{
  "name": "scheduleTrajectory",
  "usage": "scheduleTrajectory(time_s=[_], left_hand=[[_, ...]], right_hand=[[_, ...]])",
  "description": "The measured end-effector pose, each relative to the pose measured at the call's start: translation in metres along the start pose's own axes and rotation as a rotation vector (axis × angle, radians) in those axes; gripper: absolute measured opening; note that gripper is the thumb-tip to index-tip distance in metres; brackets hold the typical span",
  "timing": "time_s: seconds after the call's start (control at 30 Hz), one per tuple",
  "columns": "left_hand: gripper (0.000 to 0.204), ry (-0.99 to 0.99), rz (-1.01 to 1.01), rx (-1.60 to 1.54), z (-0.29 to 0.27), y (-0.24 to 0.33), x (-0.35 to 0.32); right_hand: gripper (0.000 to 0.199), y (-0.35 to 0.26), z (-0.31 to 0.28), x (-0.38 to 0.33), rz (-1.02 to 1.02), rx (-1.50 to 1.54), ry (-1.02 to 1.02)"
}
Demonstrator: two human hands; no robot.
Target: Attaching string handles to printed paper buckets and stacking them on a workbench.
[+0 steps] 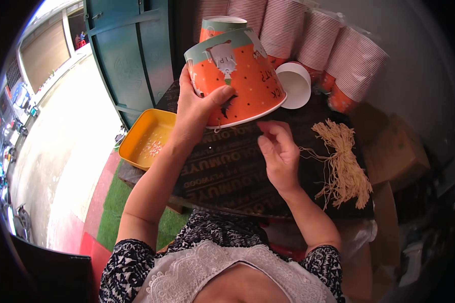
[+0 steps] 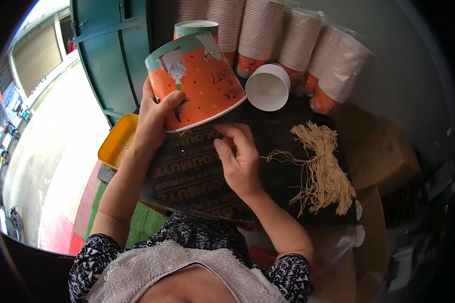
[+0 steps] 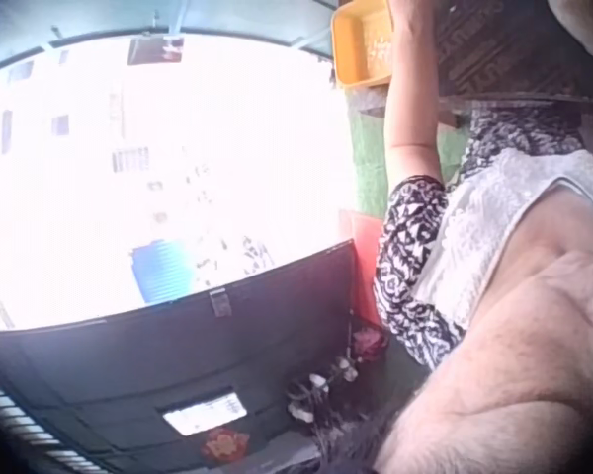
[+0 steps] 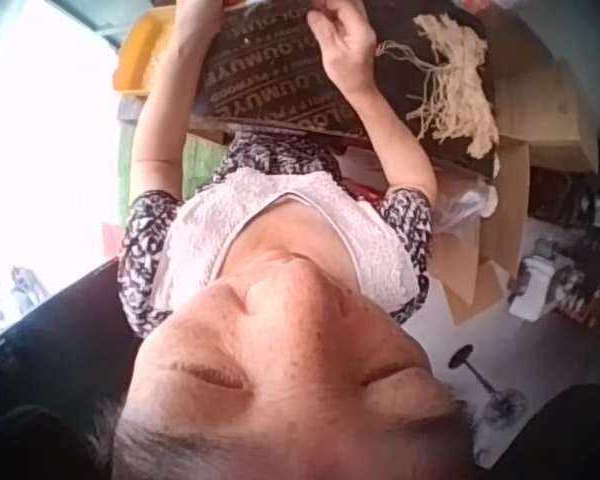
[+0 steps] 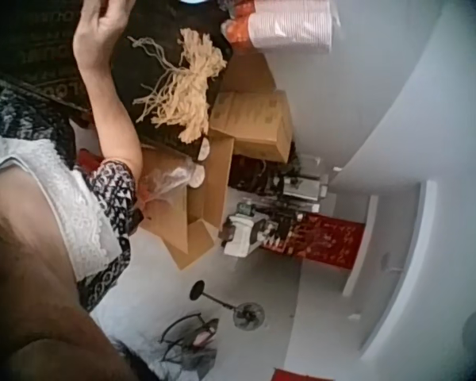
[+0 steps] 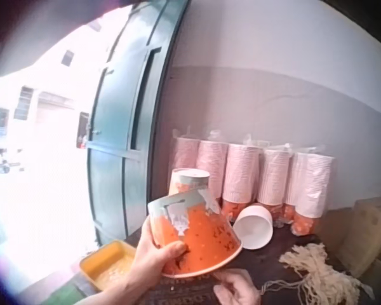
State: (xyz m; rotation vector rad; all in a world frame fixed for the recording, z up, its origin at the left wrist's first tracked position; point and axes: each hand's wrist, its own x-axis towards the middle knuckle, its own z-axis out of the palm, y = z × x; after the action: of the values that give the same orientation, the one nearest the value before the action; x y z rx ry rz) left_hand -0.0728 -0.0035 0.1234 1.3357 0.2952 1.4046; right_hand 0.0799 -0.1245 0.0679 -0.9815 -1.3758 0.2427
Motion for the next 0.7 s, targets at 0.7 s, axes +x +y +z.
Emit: scheduleTrajectory(time_s=[0.7], left_hand=[[0.118,0.181,0.227,0.305,0.033,-0.007,-0.019]], right_hand=[[0.006,0.002,0.047,0.000,0.044,0.352,0.147]])
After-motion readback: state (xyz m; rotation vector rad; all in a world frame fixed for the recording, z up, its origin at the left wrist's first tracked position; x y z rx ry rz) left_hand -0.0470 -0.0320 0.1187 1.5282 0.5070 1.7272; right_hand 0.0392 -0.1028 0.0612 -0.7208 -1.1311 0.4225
